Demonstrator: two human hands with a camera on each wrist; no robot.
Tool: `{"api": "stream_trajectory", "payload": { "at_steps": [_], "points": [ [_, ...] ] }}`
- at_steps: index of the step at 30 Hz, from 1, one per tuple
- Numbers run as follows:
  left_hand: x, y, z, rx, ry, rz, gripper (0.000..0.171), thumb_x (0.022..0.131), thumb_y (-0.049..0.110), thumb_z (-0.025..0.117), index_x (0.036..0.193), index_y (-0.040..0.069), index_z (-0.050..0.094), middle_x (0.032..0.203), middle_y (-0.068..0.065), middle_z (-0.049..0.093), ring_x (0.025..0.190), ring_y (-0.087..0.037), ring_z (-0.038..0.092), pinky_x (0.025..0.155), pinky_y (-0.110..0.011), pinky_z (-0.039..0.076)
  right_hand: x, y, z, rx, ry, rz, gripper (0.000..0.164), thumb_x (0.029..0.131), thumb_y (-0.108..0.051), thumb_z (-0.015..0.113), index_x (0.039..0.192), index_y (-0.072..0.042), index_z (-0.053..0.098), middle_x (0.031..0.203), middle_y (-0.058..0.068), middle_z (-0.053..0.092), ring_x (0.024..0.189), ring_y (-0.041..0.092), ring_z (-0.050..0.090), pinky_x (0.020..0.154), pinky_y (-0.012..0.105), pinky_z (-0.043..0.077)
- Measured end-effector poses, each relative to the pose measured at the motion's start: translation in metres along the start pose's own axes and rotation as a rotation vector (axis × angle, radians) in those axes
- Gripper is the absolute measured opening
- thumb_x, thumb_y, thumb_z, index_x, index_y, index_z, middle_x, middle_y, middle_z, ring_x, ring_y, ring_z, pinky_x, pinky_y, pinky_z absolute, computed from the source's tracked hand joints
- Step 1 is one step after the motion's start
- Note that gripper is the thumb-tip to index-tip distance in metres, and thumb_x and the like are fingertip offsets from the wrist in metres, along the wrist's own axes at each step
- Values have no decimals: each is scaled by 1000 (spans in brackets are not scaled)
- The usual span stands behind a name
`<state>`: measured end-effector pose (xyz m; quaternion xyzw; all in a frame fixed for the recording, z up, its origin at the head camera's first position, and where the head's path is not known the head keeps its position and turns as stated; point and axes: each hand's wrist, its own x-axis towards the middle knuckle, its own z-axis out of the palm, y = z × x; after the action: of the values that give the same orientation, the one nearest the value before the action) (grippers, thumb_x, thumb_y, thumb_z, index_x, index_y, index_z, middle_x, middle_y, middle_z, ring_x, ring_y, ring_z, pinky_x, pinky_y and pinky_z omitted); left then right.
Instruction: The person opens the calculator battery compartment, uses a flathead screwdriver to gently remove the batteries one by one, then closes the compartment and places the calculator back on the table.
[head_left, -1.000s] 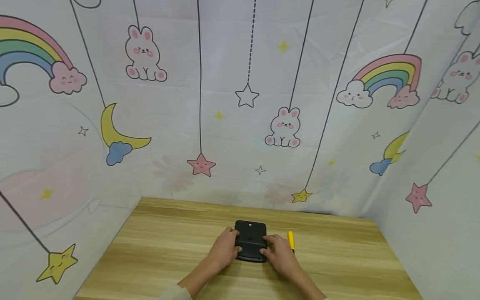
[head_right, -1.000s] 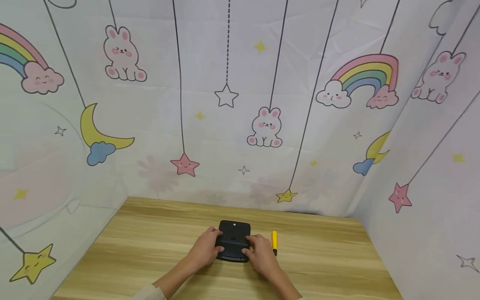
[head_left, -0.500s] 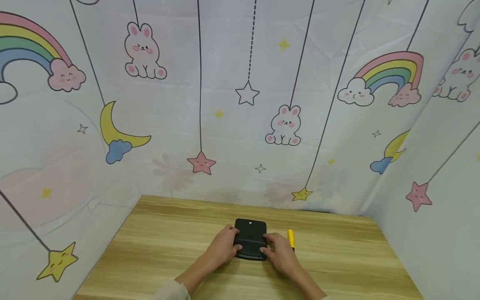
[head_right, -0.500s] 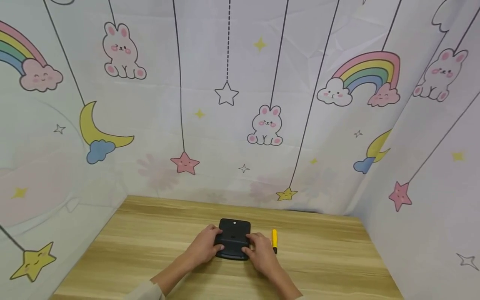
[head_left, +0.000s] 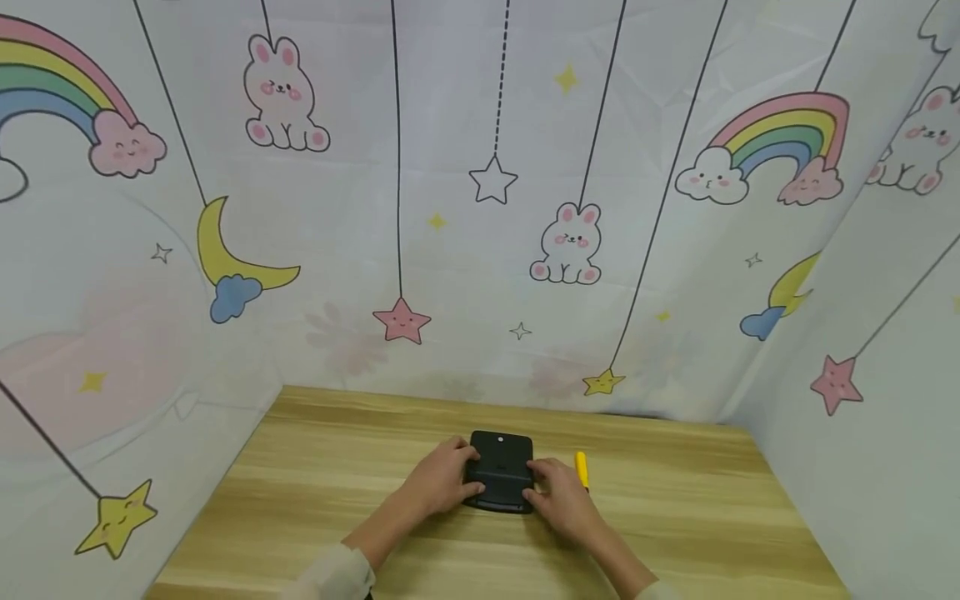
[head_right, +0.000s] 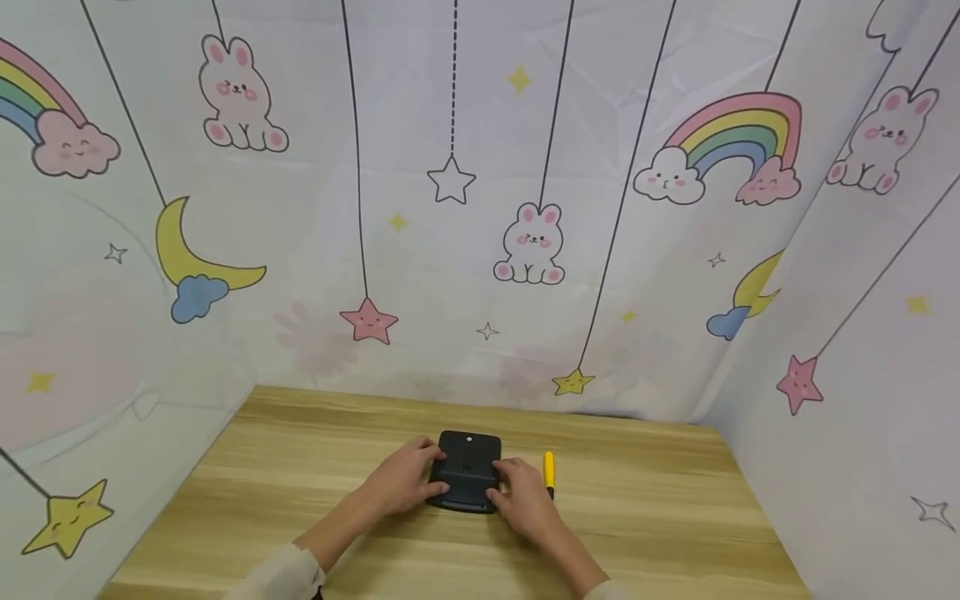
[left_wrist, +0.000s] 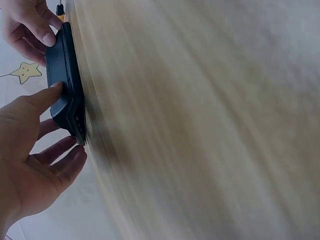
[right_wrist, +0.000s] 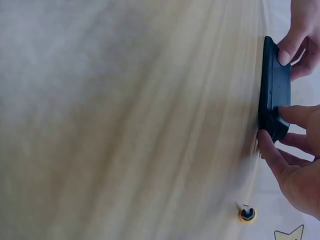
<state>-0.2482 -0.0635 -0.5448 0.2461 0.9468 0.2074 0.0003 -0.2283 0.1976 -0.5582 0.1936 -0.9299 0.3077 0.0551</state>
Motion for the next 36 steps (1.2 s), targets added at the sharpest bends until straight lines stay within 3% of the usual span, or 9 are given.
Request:
{"api": "stream_trajectory", "payload": {
  "at_steps": [7, 14, 22, 36],
  "points": [
    [5, -4, -3, 17, -21, 67, 58, 96, 48, 79, 140, 12, 67, 144, -10, 57, 133, -30, 57, 107, -48, 51, 6, -3, -13, 41, -89, 43, 41, 93, -18, 84, 127, 3, 72, 120, 16, 70, 105, 30, 72, 94, 53, 57],
    [10, -4, -1, 13, -38, 108, 78, 95, 56, 76, 155, 12, 55, 157, -10, 49, 143, -29, 51, 113, -49, 47, 13, -10, -19, 26, -93, 37, 29, 96, -21, 82, 119, -5, 75, 125, 14, 66, 105, 32, 71, 88, 50, 60],
    [17, -5, 3, 23, -42, 132, 86, 95, 63, 72, 159, 11, 50, 165, -10, 42, 149, -29, 44, 115, -49, 45, 21, -14, -11, 21, -59, 0, 26, 95, -23, 83, 117, -10, 77, 124, 10, 67, 123, 36, 62, 106, 59, 50],
    [22, -3, 13, 45, -80, 150, 92, 93, 73, 66, 161, 15, 47, 169, -9, 37, 156, -32, 35, 117, -51, 43, 32, -17, 1, 27, -81, -77, 27, 95, -27, 83, 116, -11, 77, 116, 1, 66, 118, 28, 62, 104, 54, 51]
  ]
}}
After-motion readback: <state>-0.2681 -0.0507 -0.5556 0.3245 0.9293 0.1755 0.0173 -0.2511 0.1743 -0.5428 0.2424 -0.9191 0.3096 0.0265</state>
